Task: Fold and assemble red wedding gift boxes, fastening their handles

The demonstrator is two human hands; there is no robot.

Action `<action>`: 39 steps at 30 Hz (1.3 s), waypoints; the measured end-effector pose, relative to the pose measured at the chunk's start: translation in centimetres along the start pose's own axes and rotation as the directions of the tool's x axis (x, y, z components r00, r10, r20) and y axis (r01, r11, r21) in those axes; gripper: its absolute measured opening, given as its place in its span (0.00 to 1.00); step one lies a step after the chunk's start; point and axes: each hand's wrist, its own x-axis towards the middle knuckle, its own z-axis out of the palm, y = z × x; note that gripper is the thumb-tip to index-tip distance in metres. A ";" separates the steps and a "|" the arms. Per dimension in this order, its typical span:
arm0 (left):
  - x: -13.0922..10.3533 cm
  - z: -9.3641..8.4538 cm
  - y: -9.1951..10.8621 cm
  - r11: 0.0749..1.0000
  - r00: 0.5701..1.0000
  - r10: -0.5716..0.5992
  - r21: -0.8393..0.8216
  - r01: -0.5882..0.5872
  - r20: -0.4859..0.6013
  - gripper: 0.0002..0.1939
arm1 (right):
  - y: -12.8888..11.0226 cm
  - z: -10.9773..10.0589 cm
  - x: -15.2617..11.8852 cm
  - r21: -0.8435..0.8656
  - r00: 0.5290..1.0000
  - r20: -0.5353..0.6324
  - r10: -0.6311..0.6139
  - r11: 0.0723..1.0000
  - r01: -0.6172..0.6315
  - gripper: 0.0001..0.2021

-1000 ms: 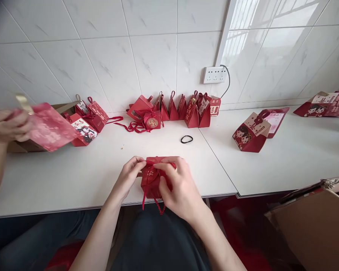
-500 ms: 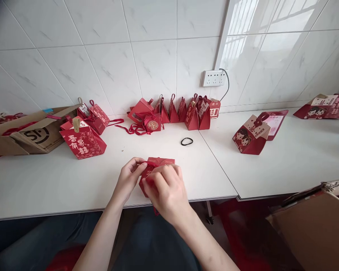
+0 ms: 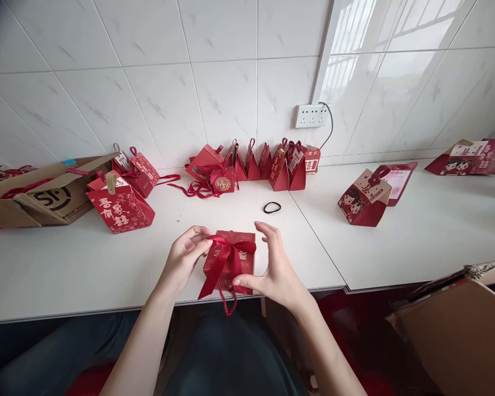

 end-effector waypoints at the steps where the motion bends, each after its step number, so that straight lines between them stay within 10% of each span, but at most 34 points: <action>1: 0.0 0.0 0.2 0.999 0.999 -0.020 -0.032 0.022 0.044 0.11 | 0.6 0.1 0.1 0.014 0.996 0.076 0.057 0.998 -0.058 0.48; 13: 0.6 -0.6 0.6 0.944 0.944 -0.159 -0.236 0.231 0.289 0.15 | 1.5 1.2 -0.7 0.156 0.963 0.214 0.164 0.968 -0.199 0.48; 21: 0.1 -1.7 -0.4 0.977 0.987 -0.162 0.140 0.161 -0.006 0.13 | 1.4 1.0 -0.9 0.161 0.955 0.226 0.191 0.960 -0.230 0.48; 27: 0.1 -0.8 -0.1 0.922 0.984 -0.176 0.355 0.156 0.024 0.23 | 1.4 0.9 -1.1 0.146 0.960 0.218 0.174 0.967 -0.208 0.48; 39: -1.8 -0.7 -1.4 0.972 0.988 -0.128 0.189 0.142 -0.080 0.19 | 0.1 0.2 -1.7 0.019 0.989 0.142 -0.036 0.999 0.034 0.49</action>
